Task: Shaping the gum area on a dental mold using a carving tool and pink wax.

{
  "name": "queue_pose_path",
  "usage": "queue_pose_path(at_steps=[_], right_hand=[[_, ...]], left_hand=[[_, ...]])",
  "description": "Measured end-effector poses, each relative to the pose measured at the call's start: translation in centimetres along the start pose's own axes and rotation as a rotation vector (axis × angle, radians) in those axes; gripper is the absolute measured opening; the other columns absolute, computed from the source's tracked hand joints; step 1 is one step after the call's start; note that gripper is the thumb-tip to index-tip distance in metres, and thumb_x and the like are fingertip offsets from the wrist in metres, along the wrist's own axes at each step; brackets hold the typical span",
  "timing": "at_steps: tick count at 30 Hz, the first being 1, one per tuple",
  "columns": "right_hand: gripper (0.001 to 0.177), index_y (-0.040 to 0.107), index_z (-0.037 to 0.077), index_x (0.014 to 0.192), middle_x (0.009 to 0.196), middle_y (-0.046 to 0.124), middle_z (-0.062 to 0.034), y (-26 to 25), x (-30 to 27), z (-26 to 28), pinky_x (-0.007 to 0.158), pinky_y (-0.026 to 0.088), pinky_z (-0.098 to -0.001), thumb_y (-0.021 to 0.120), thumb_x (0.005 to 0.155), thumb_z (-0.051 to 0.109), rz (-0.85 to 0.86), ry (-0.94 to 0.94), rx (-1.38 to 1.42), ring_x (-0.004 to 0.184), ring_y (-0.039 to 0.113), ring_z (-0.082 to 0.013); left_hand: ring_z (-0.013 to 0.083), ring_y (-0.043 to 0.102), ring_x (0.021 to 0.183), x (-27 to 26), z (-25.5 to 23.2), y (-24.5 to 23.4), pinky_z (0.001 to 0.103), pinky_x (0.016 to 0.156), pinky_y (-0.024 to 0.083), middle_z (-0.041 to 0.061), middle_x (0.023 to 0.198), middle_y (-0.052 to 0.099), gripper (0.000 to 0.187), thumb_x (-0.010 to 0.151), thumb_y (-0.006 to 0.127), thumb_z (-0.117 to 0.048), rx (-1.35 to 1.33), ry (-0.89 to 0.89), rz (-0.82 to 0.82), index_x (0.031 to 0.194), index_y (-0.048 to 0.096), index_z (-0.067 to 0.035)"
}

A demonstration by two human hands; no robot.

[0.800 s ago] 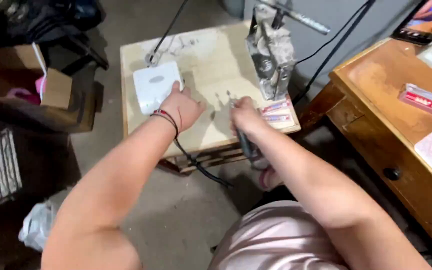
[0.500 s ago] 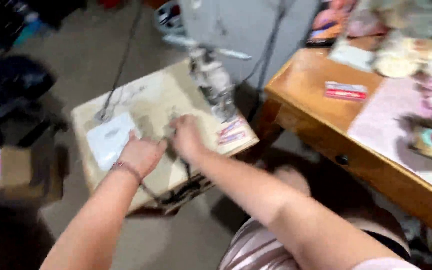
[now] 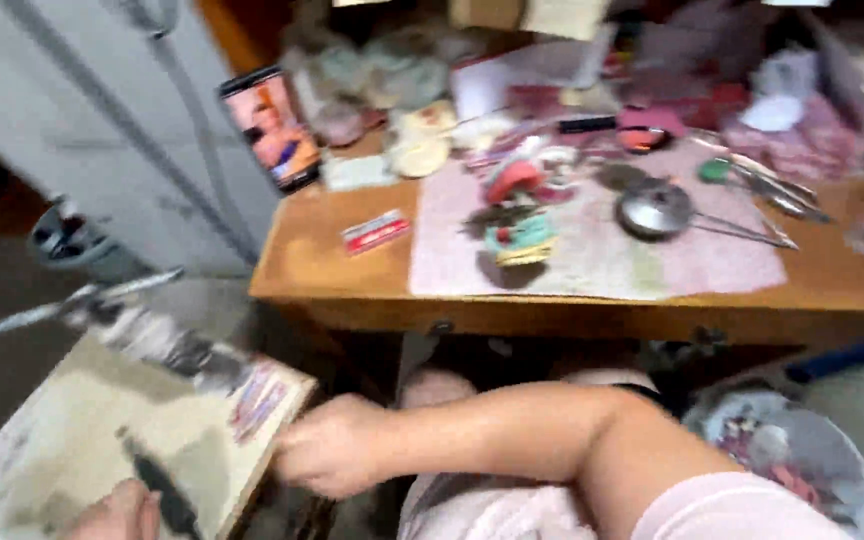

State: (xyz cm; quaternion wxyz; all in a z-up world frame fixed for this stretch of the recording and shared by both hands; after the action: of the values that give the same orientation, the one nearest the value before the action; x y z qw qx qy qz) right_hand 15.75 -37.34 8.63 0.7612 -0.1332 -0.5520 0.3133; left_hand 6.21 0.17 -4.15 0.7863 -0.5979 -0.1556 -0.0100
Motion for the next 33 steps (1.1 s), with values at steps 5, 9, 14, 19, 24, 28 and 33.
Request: queue_pose_path(at_steps=[5, 9, 14, 19, 24, 28, 33], right_hand=[[0.025, 0.058, 0.014, 0.076, 0.066, 0.055, -0.0035, -20.4, -11.0, 0.9, 0.056, 0.045, -0.0419, 0.052, 0.087, 0.036, -0.057, 0.331, -0.457, 0.061, 0.056, -0.0274], [0.040, 0.052, 0.007, 0.068, 0.067, 0.051, -0.0095, -35.2, -19.6, 2.1, 0.070, 0.037, -0.0464, 0.069, 0.100, 0.022, -0.319, 0.595, -0.945, 0.067, 0.047, -0.0318], [0.017, 0.074, 0.012, 0.107, 0.105, 0.076, -0.0074, -43.0, -28.9, -0.1, 0.095, 0.049, -0.0462, 0.075, 0.099, 0.027, -0.157, 0.921, -1.241, 0.102, 0.066, -0.0343], [0.006, 0.070, 0.018, 0.096, 0.093, 0.073, -0.0002, -44.4, -32.1, -1.2, 0.085, 0.054, -0.0438, 0.075, 0.094, 0.016, -0.111, 1.116, -1.150, 0.099, 0.065, -0.0279], [0.025, 0.079, 0.008, 0.117, 0.112, 0.077, -0.0072, -45.0, -29.0, -0.3, 0.095, 0.052, -0.0383, 0.064, 0.103, -0.006, -0.328, 0.954, -0.909, 0.102, 0.068, -0.0269], [0.049, 0.067, 0.000, 0.135, 0.123, 0.074, -0.0175, -43.2, -26.2, -1.2, 0.102, 0.056, -0.0325, 0.074, 0.086, -0.002, -0.738, 1.235, -0.249, 0.108, 0.071, -0.0198], [0.018, 0.063, -0.006, 0.113, 0.098, 0.076, -0.0191, -39.6, -24.8, -3.4, 0.098, 0.059, -0.0346, 0.071, 0.096, -0.003, -1.092, 0.912, -0.074, 0.099, 0.075, -0.0204]], left_hand=[[0.0294, 0.071, 0.087, 7.5, -19.4, -13.5, 0.044, 0.075, 0.054, 0.004, 0.084, 0.071, 0.032, 0.095, 0.053, -0.058, -0.122, 0.067, 0.129, 0.084, 0.061, -0.029], [0.0329, 0.057, 0.072, 12.5, -32.3, -24.5, 0.048, 0.068, 0.045, 0.009, 0.072, 0.059, 0.039, 0.103, 0.058, -0.035, -0.572, 0.509, -0.241, 0.071, 0.051, -0.013], [0.0346, 0.061, 0.087, 22.0, -41.3, -24.2, 0.048, 0.079, 0.044, 0.007, 0.084, 0.064, 0.027, 0.102, 0.062, -0.033, -0.514, 0.496, -0.222, 0.085, 0.057, -0.012], [0.0325, 0.062, 0.087, 29.0, -45.2, -21.6, 0.047, 0.079, 0.043, 0.003, 0.078, 0.064, 0.021, 0.089, 0.078, -0.035, -0.481, 0.483, -0.144, 0.080, 0.072, -0.017], [0.0286, 0.064, 0.086, 30.5, -46.0, -21.0, 0.044, 0.081, 0.040, -0.003, 0.072, 0.072, 0.016, 0.088, 0.072, -0.031, -0.487, 0.462, 0.026, 0.073, 0.077, -0.027], [0.0316, 0.064, 0.091, 30.8, -45.7, -21.7, 0.044, 0.083, 0.040, -0.002, 0.079, 0.074, 0.013, 0.087, 0.070, -0.033, -0.442, 0.467, 0.113, 0.076, 0.072, -0.026], [0.0275, 0.068, 0.111, 30.2, -44.4, -26.3, 0.042, 0.102, 0.041, 0.006, 0.102, 0.079, 0.030, 0.097, 0.068, -0.028, -0.730, 0.393, -0.028, 0.125, 0.077, -0.023]])
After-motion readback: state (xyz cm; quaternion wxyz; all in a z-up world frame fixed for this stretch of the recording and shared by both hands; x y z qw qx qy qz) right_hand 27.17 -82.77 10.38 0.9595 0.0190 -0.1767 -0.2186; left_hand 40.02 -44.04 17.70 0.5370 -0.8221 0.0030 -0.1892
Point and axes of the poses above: each hand's wrist, its own x-axis towards the middle knuckle, its own y-axis out of the palm, z = x × y, the point moved 3 cm from there along x, towards the middle knuckle
